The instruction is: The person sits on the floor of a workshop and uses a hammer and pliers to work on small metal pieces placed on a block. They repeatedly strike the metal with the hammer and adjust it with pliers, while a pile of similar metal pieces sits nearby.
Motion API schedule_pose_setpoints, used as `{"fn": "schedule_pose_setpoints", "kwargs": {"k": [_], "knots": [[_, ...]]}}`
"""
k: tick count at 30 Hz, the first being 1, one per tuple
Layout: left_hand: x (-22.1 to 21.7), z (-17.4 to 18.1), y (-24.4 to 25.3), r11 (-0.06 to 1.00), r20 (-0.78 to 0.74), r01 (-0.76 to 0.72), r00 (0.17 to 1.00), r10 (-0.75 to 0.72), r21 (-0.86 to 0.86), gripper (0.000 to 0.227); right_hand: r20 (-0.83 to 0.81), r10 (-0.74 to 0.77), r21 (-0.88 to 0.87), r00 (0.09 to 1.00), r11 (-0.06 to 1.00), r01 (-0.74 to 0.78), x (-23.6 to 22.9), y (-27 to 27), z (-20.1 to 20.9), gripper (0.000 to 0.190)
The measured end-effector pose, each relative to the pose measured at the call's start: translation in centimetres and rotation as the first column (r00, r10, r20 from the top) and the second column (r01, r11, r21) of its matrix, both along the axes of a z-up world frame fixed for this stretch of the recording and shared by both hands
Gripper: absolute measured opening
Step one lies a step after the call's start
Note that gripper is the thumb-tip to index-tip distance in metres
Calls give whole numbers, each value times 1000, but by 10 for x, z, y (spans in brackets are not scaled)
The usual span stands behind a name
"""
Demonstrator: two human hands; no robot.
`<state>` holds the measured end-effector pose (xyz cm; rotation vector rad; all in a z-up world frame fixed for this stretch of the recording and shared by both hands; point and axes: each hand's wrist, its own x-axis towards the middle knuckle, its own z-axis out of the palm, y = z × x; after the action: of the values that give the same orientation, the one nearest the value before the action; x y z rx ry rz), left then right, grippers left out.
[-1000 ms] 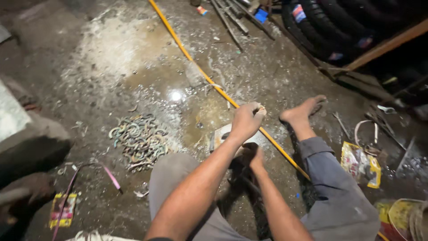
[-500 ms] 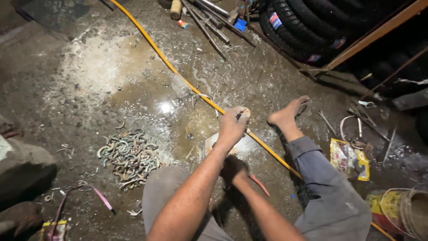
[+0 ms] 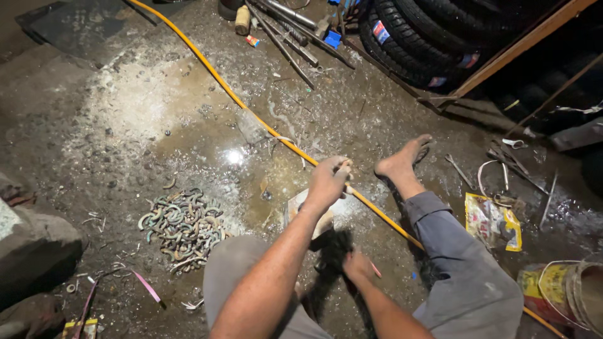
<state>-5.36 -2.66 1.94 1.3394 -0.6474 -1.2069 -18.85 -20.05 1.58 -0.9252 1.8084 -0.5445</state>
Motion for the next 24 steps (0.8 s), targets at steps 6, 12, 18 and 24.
{"fn": "schedule_pose_setpoints", "kwargs": {"k": [6, 12, 18, 24], "knots": [[1, -11, 4, 1000, 81, 3, 997, -6, 29, 15, 98, -51, -13, 994, 999, 52, 12, 20, 35, 110], [-4, -35, -8, 1000, 128, 11, 992, -11, 2, 12, -274, 187, 62, 943, 982, -176, -5, -7, 0, 120], [2, -52, -13, 1000, -128, -12, 992, 10, -20, 13, -455, 233, -90, 860, 948, -304, -53, 62, -88, 72], [11, -45, -12, 999, -198, -24, 980, 29, 29, 18, -142, 225, -106, 964, 965, -241, -122, 173, -199, 37]]}}
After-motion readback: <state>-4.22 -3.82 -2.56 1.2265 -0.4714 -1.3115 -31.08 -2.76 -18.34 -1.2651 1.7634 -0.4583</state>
